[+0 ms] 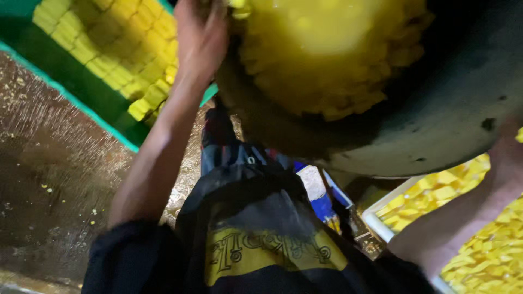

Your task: The person reaches into a large vat filled with water and yellow tofu cubes, scoops handfuls of cubes, and places them into a green plastic crate beside the vat. They repeat this scooping and transferring motion throughout, occasionally picking up individual cubes and arranging them in the crate.

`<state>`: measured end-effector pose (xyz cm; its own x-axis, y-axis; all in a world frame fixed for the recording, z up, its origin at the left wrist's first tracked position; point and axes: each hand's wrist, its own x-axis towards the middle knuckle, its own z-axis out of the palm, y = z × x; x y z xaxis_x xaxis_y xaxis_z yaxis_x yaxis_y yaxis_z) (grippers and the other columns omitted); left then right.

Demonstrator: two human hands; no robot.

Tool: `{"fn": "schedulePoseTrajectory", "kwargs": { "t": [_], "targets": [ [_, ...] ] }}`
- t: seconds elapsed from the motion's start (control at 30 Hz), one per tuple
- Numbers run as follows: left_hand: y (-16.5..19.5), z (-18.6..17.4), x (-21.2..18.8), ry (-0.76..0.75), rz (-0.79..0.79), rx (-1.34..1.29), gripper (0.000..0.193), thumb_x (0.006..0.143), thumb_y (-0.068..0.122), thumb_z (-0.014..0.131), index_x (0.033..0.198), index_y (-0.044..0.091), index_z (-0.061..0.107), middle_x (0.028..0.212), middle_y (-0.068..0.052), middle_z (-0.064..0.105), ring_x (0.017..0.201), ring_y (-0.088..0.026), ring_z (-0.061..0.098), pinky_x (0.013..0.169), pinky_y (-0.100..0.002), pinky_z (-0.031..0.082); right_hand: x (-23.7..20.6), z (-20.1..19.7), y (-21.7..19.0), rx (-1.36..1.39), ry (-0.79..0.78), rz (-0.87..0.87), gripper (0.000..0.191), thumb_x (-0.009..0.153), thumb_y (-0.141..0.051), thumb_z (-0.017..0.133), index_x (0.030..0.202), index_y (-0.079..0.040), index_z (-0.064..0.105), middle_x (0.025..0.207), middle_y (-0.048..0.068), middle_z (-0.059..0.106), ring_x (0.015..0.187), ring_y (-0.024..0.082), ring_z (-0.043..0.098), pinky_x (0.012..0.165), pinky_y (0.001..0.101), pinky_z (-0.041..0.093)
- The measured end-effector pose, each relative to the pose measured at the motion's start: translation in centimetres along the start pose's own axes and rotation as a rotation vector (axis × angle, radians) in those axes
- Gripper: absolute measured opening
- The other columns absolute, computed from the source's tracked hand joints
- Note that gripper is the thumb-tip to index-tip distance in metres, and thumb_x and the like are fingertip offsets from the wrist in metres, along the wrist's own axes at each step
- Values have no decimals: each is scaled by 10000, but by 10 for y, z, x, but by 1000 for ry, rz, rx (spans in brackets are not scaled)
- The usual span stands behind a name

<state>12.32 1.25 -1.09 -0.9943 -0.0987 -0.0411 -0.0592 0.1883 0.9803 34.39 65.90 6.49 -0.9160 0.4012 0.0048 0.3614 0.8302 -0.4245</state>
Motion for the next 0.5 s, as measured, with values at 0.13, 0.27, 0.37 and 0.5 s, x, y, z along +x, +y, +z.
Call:
{"fn": "schedulePoseTrajectory", "kwargs": {
  "t": [0.13,0.27,0.37,0.5],
  "targets": [
    [77,4,-19,71,-99,-151,411,1178,40,515,1578,38,421,1283,-19,665,844,-91,420,754,-241,372,16,8,62,3,46,-33,235,1104,-121,614,1275,32,664,1261,182,677,1120,248,657,983,362,575],
    [121,66,-37,247,-250,174,529,1117,77,493,1620,73,328,875,-42,500,660,-56,286,564,-199,266,82,14,85,26,3,-60,220,1116,-112,600,1263,38,667,1244,183,680,1098,252,652,966,365,575],
    [99,98,-22,217,-58,177,461,1166,116,523,1602,95,375,808,-37,469,657,-77,322,581,-225,303,101,23,84,43,5,-112,212,1125,-106,590,1254,42,669,1231,184,683,1082,254,649,954,367,576],
    [56,78,-14,259,346,321,151,1196,187,540,1332,125,514,874,-55,568,757,-158,501,677,-304,432,63,42,75,52,47,-135,203,1137,-98,576,1242,48,672,1213,186,686,1060,258,645,937,370,576]
  ]
}}
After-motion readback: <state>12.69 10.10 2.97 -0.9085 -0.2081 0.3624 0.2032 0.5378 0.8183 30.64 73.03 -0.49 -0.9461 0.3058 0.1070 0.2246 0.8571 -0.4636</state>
